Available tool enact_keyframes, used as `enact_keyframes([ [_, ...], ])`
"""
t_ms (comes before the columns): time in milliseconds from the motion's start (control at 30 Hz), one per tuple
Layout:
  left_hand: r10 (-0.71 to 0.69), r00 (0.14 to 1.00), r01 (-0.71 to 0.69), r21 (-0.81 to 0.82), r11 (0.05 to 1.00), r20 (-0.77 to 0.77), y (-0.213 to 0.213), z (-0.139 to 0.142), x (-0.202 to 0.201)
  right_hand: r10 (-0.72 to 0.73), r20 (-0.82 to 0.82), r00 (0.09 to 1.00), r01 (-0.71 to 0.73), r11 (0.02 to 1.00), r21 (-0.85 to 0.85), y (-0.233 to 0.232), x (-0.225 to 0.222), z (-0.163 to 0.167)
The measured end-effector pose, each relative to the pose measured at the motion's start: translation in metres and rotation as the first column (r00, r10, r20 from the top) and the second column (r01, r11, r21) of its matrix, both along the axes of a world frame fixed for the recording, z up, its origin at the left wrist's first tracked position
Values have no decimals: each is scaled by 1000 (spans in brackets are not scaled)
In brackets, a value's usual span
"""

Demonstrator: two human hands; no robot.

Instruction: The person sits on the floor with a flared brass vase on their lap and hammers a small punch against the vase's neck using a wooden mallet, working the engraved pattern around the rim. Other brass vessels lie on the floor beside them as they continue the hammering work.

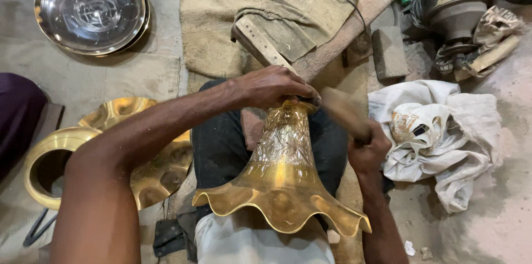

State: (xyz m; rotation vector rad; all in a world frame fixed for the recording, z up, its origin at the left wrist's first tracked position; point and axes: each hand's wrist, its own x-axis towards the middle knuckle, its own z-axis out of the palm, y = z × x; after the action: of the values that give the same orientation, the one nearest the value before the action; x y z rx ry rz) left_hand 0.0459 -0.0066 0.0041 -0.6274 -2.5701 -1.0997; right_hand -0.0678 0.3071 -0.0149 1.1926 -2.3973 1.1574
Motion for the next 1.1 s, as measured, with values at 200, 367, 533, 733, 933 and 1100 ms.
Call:
enact_keyframes([
  [200,-10,998,15,-62,998,67,-2,5,-2,8,-221,975,16,994,104,-2,1,-9],
  [367,-20,1000,19,-56,998,-3,-3,4,2,-6,-90,996,8,1000,18,-10,8,-7],
  [533,-55,996,52,-50,997,-74,-5,6,10,55,-95,994,-59,997,-40,-13,6,-4],
  [733,75,996,-84,238,968,48,-15,1,10,-21,-9,1000,22,999,49,-13,6,1],
  [933,82,993,-100,227,969,88,-16,-6,4,-98,164,982,82,992,100,-17,-5,7],
  [1100,68,997,-72,169,983,28,-16,-7,1,-70,187,980,57,996,73,-25,-18,12],
])
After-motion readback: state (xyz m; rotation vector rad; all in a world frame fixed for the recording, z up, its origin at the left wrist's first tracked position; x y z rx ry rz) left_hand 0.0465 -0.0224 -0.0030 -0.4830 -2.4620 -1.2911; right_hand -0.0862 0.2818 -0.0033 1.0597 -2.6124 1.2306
